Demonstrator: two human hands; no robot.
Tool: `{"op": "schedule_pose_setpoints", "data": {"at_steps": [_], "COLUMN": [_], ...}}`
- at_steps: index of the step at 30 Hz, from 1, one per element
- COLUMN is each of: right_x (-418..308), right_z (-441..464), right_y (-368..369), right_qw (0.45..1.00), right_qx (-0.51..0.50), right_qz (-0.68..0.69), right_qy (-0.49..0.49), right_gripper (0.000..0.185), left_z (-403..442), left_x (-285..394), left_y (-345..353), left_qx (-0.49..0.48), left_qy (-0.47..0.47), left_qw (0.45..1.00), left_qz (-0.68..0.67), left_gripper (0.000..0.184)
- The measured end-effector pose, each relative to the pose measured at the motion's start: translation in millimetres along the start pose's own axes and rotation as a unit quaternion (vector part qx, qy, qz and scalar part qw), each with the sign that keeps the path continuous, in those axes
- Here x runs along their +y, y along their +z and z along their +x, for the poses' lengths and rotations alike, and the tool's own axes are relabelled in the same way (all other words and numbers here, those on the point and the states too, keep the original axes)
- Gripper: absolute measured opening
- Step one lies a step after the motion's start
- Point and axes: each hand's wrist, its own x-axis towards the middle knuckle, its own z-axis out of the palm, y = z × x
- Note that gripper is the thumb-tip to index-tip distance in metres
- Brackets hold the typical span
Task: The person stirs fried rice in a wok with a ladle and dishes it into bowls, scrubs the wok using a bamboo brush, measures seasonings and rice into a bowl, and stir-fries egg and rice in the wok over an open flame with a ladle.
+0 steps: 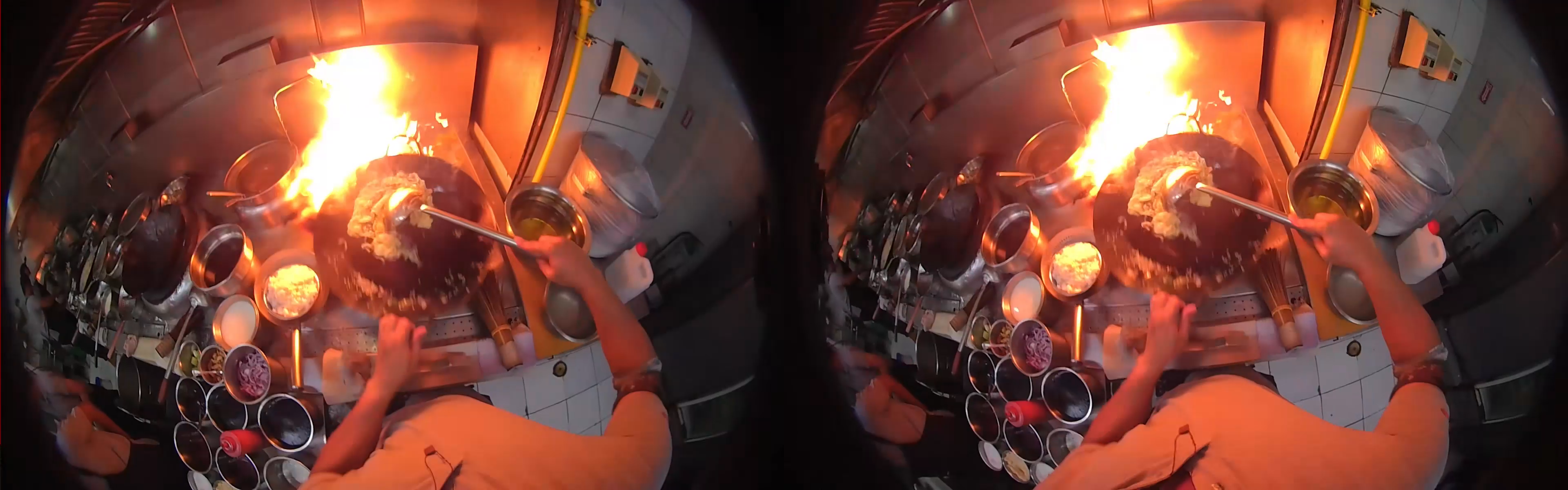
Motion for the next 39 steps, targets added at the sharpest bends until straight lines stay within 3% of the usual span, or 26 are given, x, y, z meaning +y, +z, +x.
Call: {"op": "schedule_pose_setpoints", "data": {"at_steps": [2, 3, 4, 7, 12, 14, 16, 18, 20, 22, 23, 24, 26, 30, 32, 33, 34, 36, 37, 39], "right_x": [3, -3, -13, -55, -68, -66, -71, -64, -66, -73, -69, -70, -62, -44, -47, -57, -61, -52, -46, -43], "right_z": [-14, -22, -23, -23, 24, 23, 4, -12, -9, 4, 8, 7, -11, -20, 5, 7, 1, -11, -15, -2], "right_y": [2, 0, -3, 20, 76, 79, 67, 44, 44, 46, 65, 67, 49, 62, 84, 71, 59, 44, 48, 62], "right_qw": [1.0, 0.991, 0.968, 0.843, 0.83, 0.824, 0.848, 0.852, 0.854, 0.942, 0.952, 0.934, 0.902, 0.929, 0.935, 0.905, 0.904, 0.855, 0.857, 0.869], "right_qx": [0.01, -0.038, -0.08, -0.06, -0.068, -0.084, -0.107, -0.148, -0.177, -0.093, -0.059, -0.097, -0.139, -0.08, -0.042, -0.081, -0.077, -0.117, -0.1, -0.048], "right_qz": [0.015, 0.104, 0.189, 0.468, 0.481, 0.497, 0.473, 0.449, 0.421, 0.265, 0.252, 0.279, 0.355, 0.308, 0.296, 0.356, 0.361, 0.433, 0.423, 0.407], "right_qy": [0.0, 0.072, 0.144, 0.258, 0.273, 0.257, 0.212, 0.227, 0.251, 0.183, 0.162, 0.2, 0.201, 0.188, 0.189, 0.216, 0.215, 0.262, 0.278, 0.277], "right_gripper": [0.061, 0.061, 0.061, 0.063, 0.063, 0.064, 0.064, 0.064, 0.063, 0.061, 0.06, 0.06, 0.059, 0.058, 0.058, 0.059, 0.059, 0.059, 0.059, 0.06], "left_z": [-6, 11, 26, 49, 49, 43, 20, 3, -18, -32, -32, -22, -18, -21, -16, -24, -22, -16, -19, -18], "left_x": [25, 26, 24, 1, -7, -11, -72, -110, -174, -239, -256, -250, -257, -274, -285, -312, -308, -284, -279, -239], "left_y": [-21, -20, -17, -1, 3, -21, -52, -94, -114, -123, -119, -126, -118, -116, -115, -111, -117, -126, -132, -141], "left_qx": [-0.047, -0.013, -0.002, -0.024, -0.02, 0.098, 0.155, 0.181, 0.159, 0.114, 0.069, 0.095, 0.239, 0.254, 0.266, 0.288, 0.288, 0.221, 0.197, 0.241], "left_qy": [-0.002, 0.015, 0.002, 0.003, -0.008, -0.045, -0.118, -0.342, -0.385, -0.419, -0.451, -0.56, -0.609, -0.605, -0.634, -0.63, -0.626, -0.61, -0.595, -0.562], "left_qw": [0.999, 1.0, 1.0, 0.999, 1.0, 0.994, 0.979, 0.919, 0.884, 0.865, 0.842, 0.819, 0.745, 0.732, 0.687, 0.676, 0.68, 0.745, 0.768, 0.773], "left_qz": [-0.002, -0.004, 0.015, 0.03, 0.011, 0.034, 0.058, 0.076, 0.212, 0.251, 0.287, 0.085, -0.129, -0.183, -0.235, -0.252, -0.249, -0.151, -0.132, -0.171], "left_gripper": [0.017, 0.017, 0.018, 0.018, 0.024, 0.028, 0.03, 0.029, 0.032, 0.034, 0.037, 0.031, 0.025, 0.019, 0.019, 0.019, 0.019, 0.019, 0.019, 0.018]}}
